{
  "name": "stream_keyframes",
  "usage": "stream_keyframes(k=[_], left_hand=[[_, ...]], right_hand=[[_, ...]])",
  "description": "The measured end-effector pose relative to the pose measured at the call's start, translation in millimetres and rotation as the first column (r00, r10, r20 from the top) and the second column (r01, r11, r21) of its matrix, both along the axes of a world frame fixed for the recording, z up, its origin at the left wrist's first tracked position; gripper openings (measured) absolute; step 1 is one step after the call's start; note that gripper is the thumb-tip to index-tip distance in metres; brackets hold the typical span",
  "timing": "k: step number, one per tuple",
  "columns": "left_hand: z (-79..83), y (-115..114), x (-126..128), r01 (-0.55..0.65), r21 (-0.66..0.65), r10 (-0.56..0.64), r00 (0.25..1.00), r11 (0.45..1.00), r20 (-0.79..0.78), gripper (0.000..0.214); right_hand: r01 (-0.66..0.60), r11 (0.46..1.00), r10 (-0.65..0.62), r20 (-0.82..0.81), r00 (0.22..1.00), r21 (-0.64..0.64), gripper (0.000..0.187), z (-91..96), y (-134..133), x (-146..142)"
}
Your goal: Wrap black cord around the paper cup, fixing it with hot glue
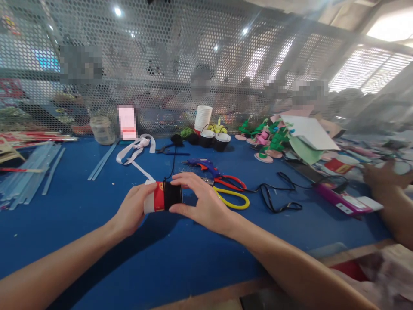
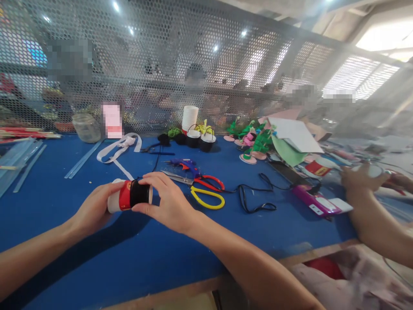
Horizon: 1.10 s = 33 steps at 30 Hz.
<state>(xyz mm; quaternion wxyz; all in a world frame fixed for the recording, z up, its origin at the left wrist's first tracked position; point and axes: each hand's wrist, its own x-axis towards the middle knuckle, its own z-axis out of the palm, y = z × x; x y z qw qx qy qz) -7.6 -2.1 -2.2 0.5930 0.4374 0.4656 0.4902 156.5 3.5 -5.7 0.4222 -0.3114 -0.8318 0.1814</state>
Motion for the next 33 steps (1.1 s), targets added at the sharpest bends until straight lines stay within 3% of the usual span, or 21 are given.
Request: stream_keyframes(k=[4,9,13,16,20,23,25,27,29,33], left_hand=[[1.2,-4.6,2.0,0.019,0.013,-0.018,0.993,1.0,-0.114,0.022],[0.5,-6.9,2.2,0.031,0.043,-0.023,0.986,0.999,-0.163,0.023],[-1.2,-7.1,0.6,0.027,0.065,-0.012,0.977,0.998,-0.215,0.024],[-3.6,-6.6,-0.4,0.04,0.086,-0.02,0.976,0.996,-0.215,0.024],[-5.5,-6.7,-1.4,0.112,0.043,-0.105,0.985,0.993,-0.137,0.023],[-3.1,-9.3,-1.9,0.178,0.015,-0.175,0.977,0.984,-0.118,0.023],[-0.8,-11.6,-2.2,0.238,0.01,-0.234,0.959,0.971,-0.16,0.024],[0.7,-13.3,-2.2,0.304,0.001,-0.296,0.928,0.953,-0.225,0.024],[1.0,-14.1,-1.9,0.354,-0.012,-0.343,0.898,0.935,-0.274,0.024],[-0.7,-13.6,-0.9,0.399,-0.051,-0.396,0.869,0.915,-0.297,0.028]], right_hand=[[0.084,0.996,-0.084,-0.036,0.996,0.006,0.007,-0.9,-1.1,-1.0],[0.117,0.993,-0.118,0.014,0.993,0.033,0.006,-2.4,-2.2,-3.0],[0.061,0.997,-0.062,0.024,0.998,0.039,0.007,-0.6,-3.6,-2.4],[0.024,1.0,-0.025,-0.058,0.998,-0.018,0.007,1.0,-3.7,-0.9],[0.088,0.986,-0.115,-0.192,0.975,-0.144,0.007,0.5,0.8,2.0],[0.108,0.963,-0.143,-0.127,0.982,-0.248,0.016,0.1,5.0,3.2],[0.071,0.95,-0.094,-0.062,0.994,-0.305,0.022,0.9,5.9,3.0],[-0.013,0.922,0.001,-0.031,1.0,-0.386,0.026,2.0,4.8,2.0],[-0.101,0.859,0.083,-0.059,0.995,-0.502,0.028,2.5,2.8,0.3],[-0.227,0.718,0.028,-0.299,0.954,-0.658,0.02,0.4,0.2,-3.8]])
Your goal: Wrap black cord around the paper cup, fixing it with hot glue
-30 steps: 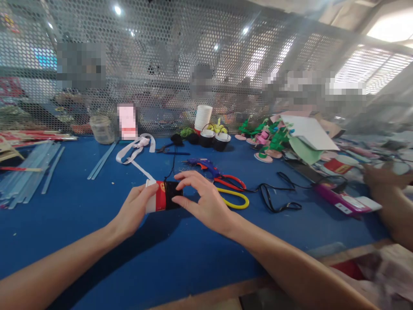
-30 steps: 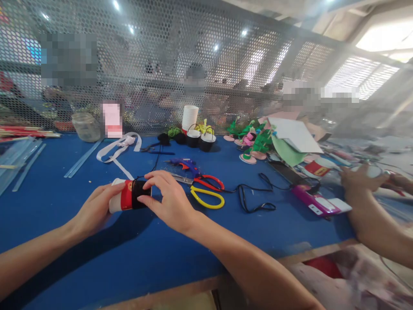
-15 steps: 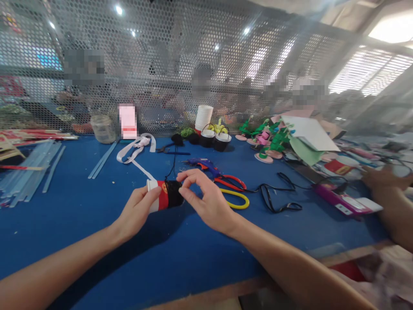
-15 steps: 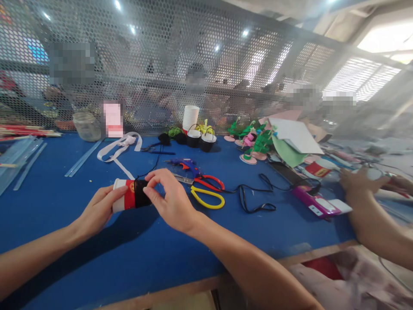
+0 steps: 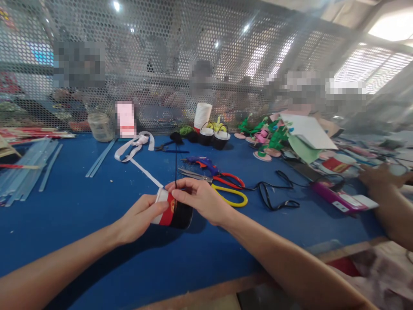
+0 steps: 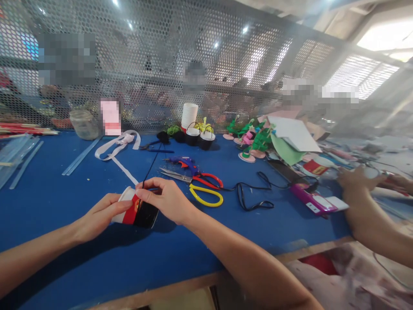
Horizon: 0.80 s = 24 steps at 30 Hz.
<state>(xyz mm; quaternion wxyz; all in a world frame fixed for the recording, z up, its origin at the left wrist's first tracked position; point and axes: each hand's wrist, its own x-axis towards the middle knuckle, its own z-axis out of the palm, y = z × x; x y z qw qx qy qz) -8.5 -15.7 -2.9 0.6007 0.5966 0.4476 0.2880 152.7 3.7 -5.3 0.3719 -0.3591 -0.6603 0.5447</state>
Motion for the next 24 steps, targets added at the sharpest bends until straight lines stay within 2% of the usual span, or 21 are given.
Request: stream_keyframes(k=[2,5,10,14,24], left_hand=[[-1.2,1.0,0.2,0.007,-0.03,-0.007,1.0,1.0,-0.001,0.03],[-3.1,3.6,0.4,-0.03,-0.057,0.03,1.0,0.998,0.003,0.031],[-5.4,9.0,2.6,-0.128,-0.108,0.134,0.99,0.986,0.046,0.027],[-6.0,10.3,3.7,-0.146,-0.14,0.15,0.988,0.979,0.021,0.023],[-5.1,2.5,1.4,-0.036,-0.031,0.035,0.999,0.999,-0.026,0.024]], right_hand=[[0.009,0.997,-0.016,-0.103,0.995,-0.071,0.015,-0.9,-0.2,-1.3],[0.023,0.994,-0.039,-0.156,0.987,-0.105,0.014,-0.4,0.2,-1.6],[0.117,0.993,-0.115,-0.145,0.983,0.005,0.014,-0.1,2.5,1.1],[0.148,0.982,-0.14,-0.079,0.987,0.117,0.015,-2.1,5.1,2.6],[0.156,0.956,-0.207,0.193,0.959,0.248,0.018,-4.7,5.3,1.6]])
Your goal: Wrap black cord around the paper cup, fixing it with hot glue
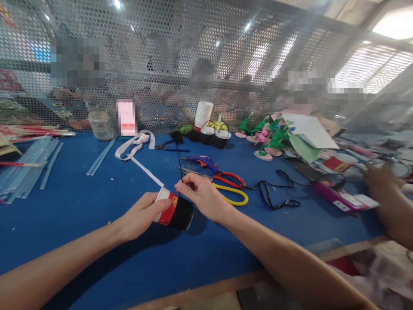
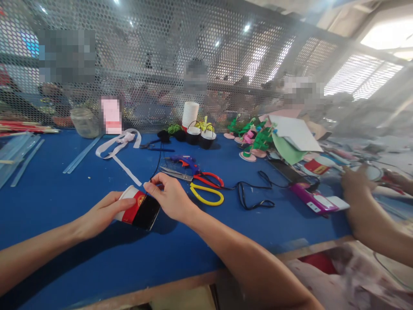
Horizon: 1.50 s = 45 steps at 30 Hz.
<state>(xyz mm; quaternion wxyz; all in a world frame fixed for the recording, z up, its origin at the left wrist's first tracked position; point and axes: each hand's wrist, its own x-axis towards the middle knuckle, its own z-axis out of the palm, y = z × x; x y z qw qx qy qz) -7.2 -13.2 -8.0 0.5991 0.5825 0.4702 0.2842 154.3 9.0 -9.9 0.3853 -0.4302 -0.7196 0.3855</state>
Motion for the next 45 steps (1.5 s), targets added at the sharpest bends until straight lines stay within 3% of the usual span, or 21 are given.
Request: stream_keyframes(k=[7,15,21,23,28,31,33,36,38,39,41,43,45], left_hand=[[1.1,-2.1,-0.9,0.044,0.073,-0.043,0.999,0.996,-0.018,0.027],[1.7,-1.3,0.7,-0.001,0.087,0.0,1.0,0.996,0.01,0.025],[-2.1,9.7,-2.8,-0.165,0.053,0.154,0.973,0.985,0.173,0.017],[-1.6,12.2,-4.4,-0.154,0.028,0.145,0.97,0.988,0.195,0.017],[2.3,13.5,-3.6,-0.134,-0.099,0.152,0.969,0.986,0.196,0.023],[2.7,12.6,-1.4,-0.179,-0.1,0.192,0.971,0.979,0.146,0.023],[1.9,12.0,-0.5,-0.196,-0.079,0.204,0.972,0.977,0.118,0.023],[0.3,11.7,-0.7,-0.22,-0.039,0.222,0.973,0.975,0.057,0.024],[-0.1,12.0,-1.4,-0.23,0.022,0.23,0.973,0.973,0.005,0.026],[0.2,12.2,-1.8,-0.232,0.062,0.234,0.972,0.971,-0.027,0.026],[1.8,12.4,-2.5,-0.228,0.145,0.243,0.965,0.963,-0.098,0.025],[4.6,12.3,-2.7,-0.224,0.2,0.258,0.952,0.954,-0.164,0.025],[7.6,11.8,-2.4,-0.22,0.221,0.266,0.941,0.95,-0.208,0.026]], right_hand=[[0.003,1.0,-0.002,0.063,0.998,-0.015,0.018,0.6,-2.2,-1.2],[-0.015,0.995,0.009,-0.065,0.998,-0.096,0.023,-1.0,0.9,-1.6],[-0.276,0.953,0.28,0.016,0.96,-0.126,0.04,1.6,8.6,9.2],[-0.305,0.947,0.309,0.025,0.951,-0.098,0.042,1.3,9.5,10.1],[-0.226,0.967,0.21,0.139,0.968,0.114,0.049,0.2,2.4,4.4],[-0.239,0.94,0.183,0.233,0.955,0.243,0.054,-2.2,-2.4,-0.1],[-0.234,0.936,0.166,0.257,0.952,0.262,0.056,-2.7,-2.4,-0.6],[-0.13,0.961,0.07,0.243,0.968,0.243,0.042,2.9,6.0,7.0],[0.04,0.969,-0.109,0.275,0.955,0.245,0.027,10.5,18.8,18.5],[0.14,0.956,-0.222,0.322,0.92,0.259,0.028,14.4,27.2,25.8],[0.355,0.899,-0.438,0.472,0.765,0.258,0.031,20.0,46.7,41.2],[0.406,0.883,-0.468,0.527,0.709,0.237,0.022,20.5,66.6,54.0],[0.409,0.899,-0.415,0.596,0.687,0.156,0.014,15.7,83.4,60.7]])
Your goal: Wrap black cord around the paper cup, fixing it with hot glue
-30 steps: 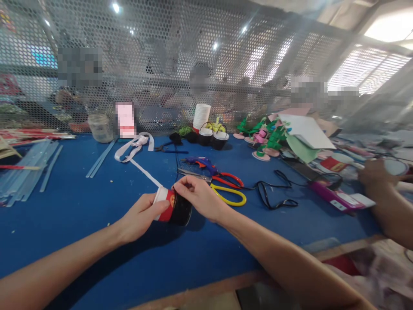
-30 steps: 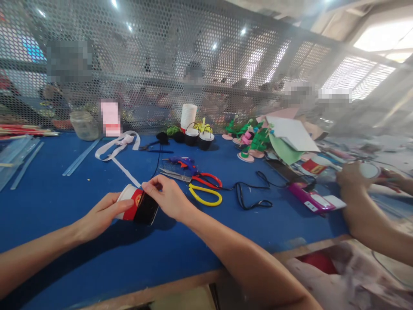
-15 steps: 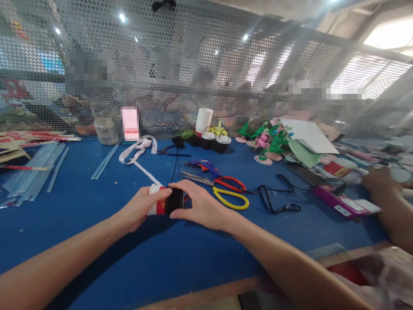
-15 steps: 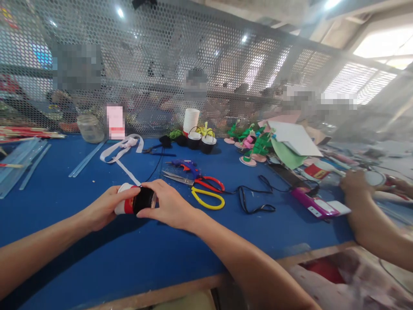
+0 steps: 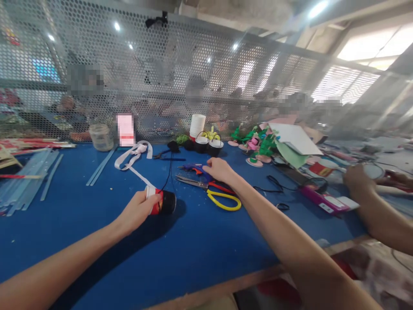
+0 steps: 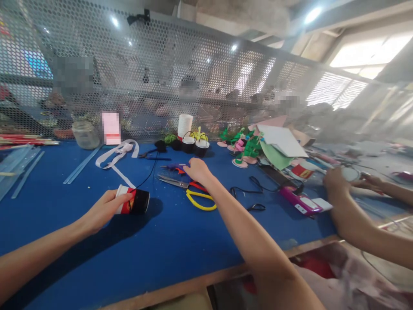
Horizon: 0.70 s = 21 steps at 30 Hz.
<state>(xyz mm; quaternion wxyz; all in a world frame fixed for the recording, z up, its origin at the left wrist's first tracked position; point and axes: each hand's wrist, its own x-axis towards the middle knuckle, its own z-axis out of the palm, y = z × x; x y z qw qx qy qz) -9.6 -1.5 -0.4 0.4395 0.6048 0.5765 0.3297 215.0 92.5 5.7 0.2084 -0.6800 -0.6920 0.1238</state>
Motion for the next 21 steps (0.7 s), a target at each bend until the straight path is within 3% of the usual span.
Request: stream_keyframes(k=[5,11,16,21], left_hand=[[-1.3,0.5,-1.4,0.051,-0.017,-0.051,0.998,0.999,-0.041,0.024],[-7.5,5.5,-6.4,0.071,0.035,-0.07,0.997,0.997,-0.031,0.024],[-1.6,7.6,-6.8,0.015,-0.011,-0.016,0.999,1.0,-0.044,0.025],[-1.4,10.3,-8.1,-0.06,-0.082,0.059,0.998,0.995,-0.017,0.023]], right_hand=[[0.009,0.985,-0.015,-0.035,0.999,-0.174,0.025,-18.4,21.2,-6.4],[0.021,0.995,-0.043,-0.233,0.972,-0.096,0.031,-14.2,9.2,-8.0],[-0.191,0.978,0.137,-0.425,0.895,-0.087,0.013,4.4,-33.3,-5.9],[-0.473,0.877,0.327,-0.617,0.716,-0.084,0.021,9.1,-76.7,-13.5]])
